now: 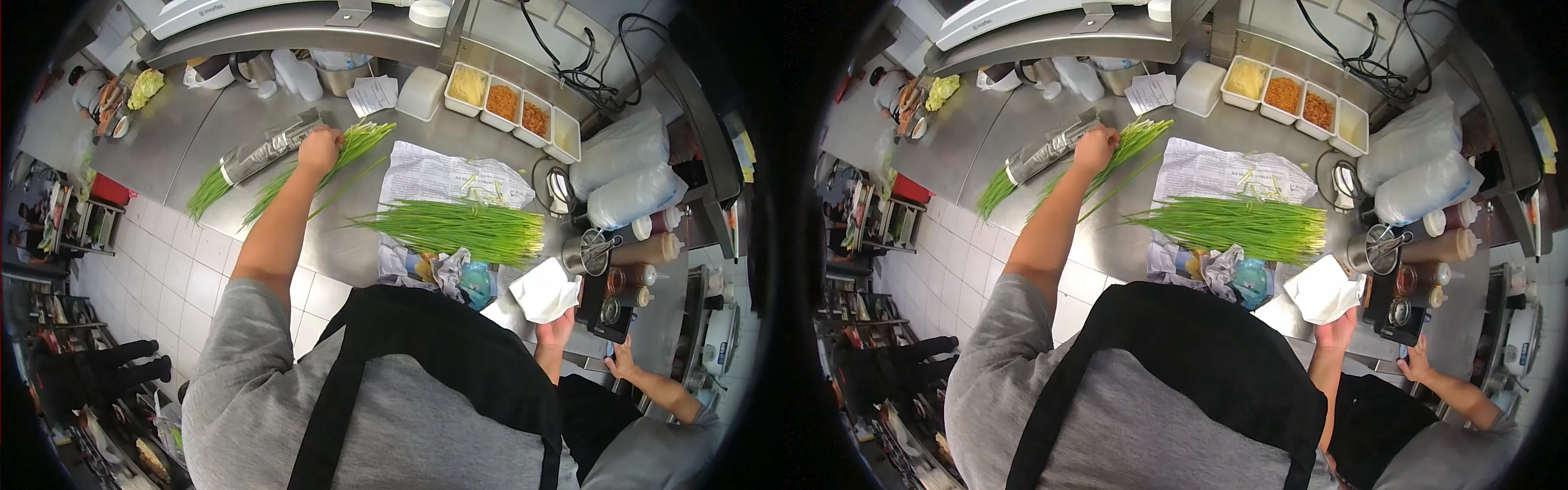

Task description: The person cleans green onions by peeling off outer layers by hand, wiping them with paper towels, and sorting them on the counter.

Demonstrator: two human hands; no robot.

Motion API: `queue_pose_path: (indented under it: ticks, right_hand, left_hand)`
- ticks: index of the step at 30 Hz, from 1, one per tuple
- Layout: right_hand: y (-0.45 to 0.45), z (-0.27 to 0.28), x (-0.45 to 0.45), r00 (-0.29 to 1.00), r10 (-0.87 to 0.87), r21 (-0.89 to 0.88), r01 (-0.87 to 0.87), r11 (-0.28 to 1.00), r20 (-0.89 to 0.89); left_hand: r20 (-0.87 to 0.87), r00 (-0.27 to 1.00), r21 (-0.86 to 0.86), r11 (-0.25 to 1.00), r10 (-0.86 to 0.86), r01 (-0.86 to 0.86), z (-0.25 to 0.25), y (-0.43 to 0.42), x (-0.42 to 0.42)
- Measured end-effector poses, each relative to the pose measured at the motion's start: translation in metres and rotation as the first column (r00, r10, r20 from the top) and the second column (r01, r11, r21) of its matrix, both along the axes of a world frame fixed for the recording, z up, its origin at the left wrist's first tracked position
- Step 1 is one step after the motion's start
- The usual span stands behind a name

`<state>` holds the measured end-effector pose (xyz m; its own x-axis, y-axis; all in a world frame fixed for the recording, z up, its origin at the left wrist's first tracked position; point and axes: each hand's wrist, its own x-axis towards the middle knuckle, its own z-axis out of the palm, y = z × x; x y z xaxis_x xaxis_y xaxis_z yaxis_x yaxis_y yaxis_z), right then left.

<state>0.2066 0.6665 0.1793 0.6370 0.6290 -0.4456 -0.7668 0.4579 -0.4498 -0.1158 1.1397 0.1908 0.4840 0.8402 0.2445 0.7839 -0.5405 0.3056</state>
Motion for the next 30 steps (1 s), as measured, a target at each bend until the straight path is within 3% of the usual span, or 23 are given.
queue_pose_path:
  ticks: [3, 6, 9, 12, 13, 15, 16, 19, 22, 25, 28, 30]
  right_hand:
    - [-0.006, -0.012, 0.004, 0.980, 0.159, 0.199, -0.181, 0.963, 0.120]
    - [-0.003, -0.013, 0.004, 0.985, 0.139, 0.173, -0.156, 0.972, 0.104]
    - [-0.002, -0.011, 0.001, 0.983, 0.135, 0.192, -0.157, 0.969, 0.124]
    - [-0.010, -0.012, 0.003, 0.959, 0.190, 0.197, -0.232, 0.953, 0.209]
    - [-0.013, -0.016, 0.004, 0.970, 0.181, 0.196, -0.211, 0.958, 0.159]
    - [-0.020, -0.022, 0.009, 0.989, 0.129, 0.185, -0.141, 0.973, 0.073]
    - [-0.016, -0.018, 0.008, 0.999, 0.037, 0.082, -0.036, 0.996, -0.012]
    - [-0.015, -0.024, 0.005, 0.992, 0.113, 0.169, -0.121, 0.978, 0.059]
    - [-0.011, -0.015, -0.010, 0.995, 0.084, 0.128, -0.090, 0.988, 0.055]
    - [-0.020, -0.012, -0.019, 0.999, 0.031, 0.108, -0.032, 0.994, 0.013]
    - [-0.027, -0.014, -0.025, 0.999, 0.042, 0.096, -0.044, 0.994, 0.024]
    - [-0.028, -0.020, -0.026, 0.999, 0.033, 0.082, -0.036, 0.996, 0.039]
  left_hand:
    - [-0.029, 0.998, 0.087, 0.995, -0.056, 0.058, 0.002, -0.006, 0.000]
    - [-0.029, 0.995, 0.198, 0.975, -0.093, 0.097, -0.010, -0.006, 0.000]
    - [0.163, 0.986, 0.144, 0.990, -0.020, -0.004, -0.019, 0.009, -0.004]
    - [0.373, 0.928, 0.160, 0.985, 0.007, -0.071, 0.029, 0.001, 0.009]
    - [0.435, 0.897, 0.200, 0.980, -0.073, -0.018, 0.043, -0.008, 0.021]
    - [0.478, 0.865, 0.052, 0.988, -0.151, 0.144, 0.059, -0.039, 0.063]
    - [0.503, 0.843, -0.017, 0.972, -0.193, 0.233, 0.062, -0.056, 0.086]
    - [0.309, 0.901, -0.180, 0.911, -0.305, 0.371, 0.061, -0.103, 0.141]
    - [0.226, 0.822, 0.109, 0.853, -0.522, 0.511, 0.016, -0.115, 0.178]
    - [0.271, 0.700, 0.084, 0.741, -0.660, 0.666, 0.012, -0.156, 0.195]
    - [0.159, 0.625, -0.234, 0.586, -0.764, 0.776, 0.025, -0.194, 0.198]
    - [0.108, 0.681, -0.128, 0.670, -0.724, 0.732, 0.019, -0.203, 0.200]
